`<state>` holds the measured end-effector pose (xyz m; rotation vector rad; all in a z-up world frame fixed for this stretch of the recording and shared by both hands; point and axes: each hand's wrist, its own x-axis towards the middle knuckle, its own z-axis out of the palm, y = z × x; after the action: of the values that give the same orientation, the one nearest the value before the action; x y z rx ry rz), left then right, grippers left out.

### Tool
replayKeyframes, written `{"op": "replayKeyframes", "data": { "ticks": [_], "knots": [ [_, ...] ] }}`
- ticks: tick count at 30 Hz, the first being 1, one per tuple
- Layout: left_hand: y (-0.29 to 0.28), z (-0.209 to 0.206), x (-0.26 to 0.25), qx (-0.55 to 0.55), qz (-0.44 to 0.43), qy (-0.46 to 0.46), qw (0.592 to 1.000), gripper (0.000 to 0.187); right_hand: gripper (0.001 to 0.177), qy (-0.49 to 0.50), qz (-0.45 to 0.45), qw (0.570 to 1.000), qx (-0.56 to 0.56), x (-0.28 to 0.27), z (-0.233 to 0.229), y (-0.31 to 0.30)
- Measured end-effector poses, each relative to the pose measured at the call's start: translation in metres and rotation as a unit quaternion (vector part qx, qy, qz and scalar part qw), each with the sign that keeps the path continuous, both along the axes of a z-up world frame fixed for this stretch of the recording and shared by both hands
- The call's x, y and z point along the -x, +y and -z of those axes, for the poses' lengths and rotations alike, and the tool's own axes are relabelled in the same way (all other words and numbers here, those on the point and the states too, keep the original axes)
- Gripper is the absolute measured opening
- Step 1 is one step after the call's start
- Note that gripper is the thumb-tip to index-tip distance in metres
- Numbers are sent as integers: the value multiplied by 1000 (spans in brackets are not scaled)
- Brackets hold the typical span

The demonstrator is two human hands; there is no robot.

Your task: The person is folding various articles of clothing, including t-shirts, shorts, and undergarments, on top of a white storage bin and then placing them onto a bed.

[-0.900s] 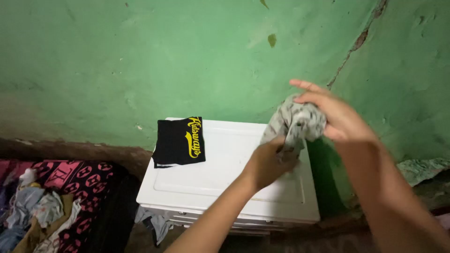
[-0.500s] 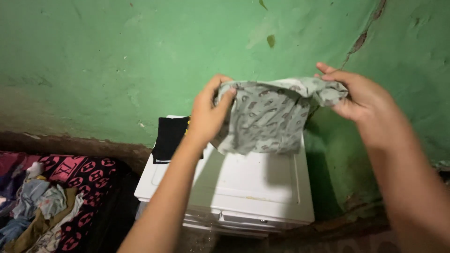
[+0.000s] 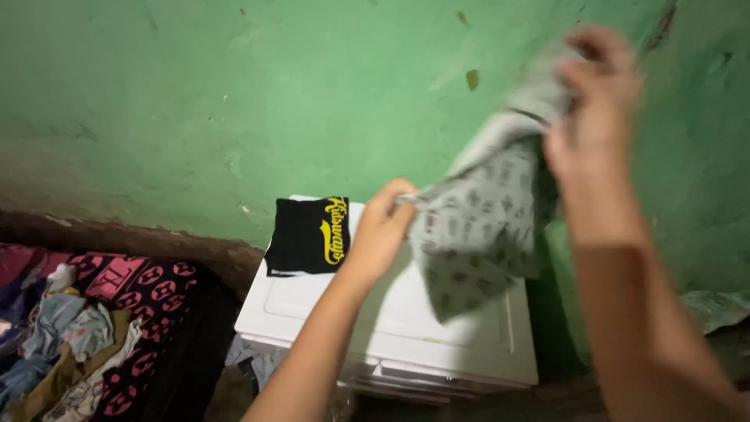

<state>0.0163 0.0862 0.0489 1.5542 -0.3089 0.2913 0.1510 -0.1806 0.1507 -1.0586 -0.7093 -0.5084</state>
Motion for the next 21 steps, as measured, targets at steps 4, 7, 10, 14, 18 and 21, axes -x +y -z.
{"op": "replayKeyframes", "data": {
  "ticks": [4, 7, 10, 14, 18, 21],
  "knots": [
    [60, 93, -33, -83, -152, -3, 985, 13, 45, 138, -91, 981, 105, 10, 44, 57],
    [97, 116, -15, -236, -257, -39, 936, 28, 56, 152, 23, 933, 325, 43, 113, 68],
    [113, 108, 19, -513, -377, -137, 759, 56, 59, 76, 97, 789, 602, 87, 198, 55],
    [150, 136, 42, -551, -37, -245, 797, 33, 57, -79, 205, 762, 609, 176, 261, 32],
    [178, 100, 61, -473, 52, -293, 830, 45, 59, -21, 228, 715, 661, 207, 285, 12],
    [188, 114, 49, -472, 67, -285, 832, 37, 52, -99, 256, 682, 678, 213, 300, -3]
  ]
}}
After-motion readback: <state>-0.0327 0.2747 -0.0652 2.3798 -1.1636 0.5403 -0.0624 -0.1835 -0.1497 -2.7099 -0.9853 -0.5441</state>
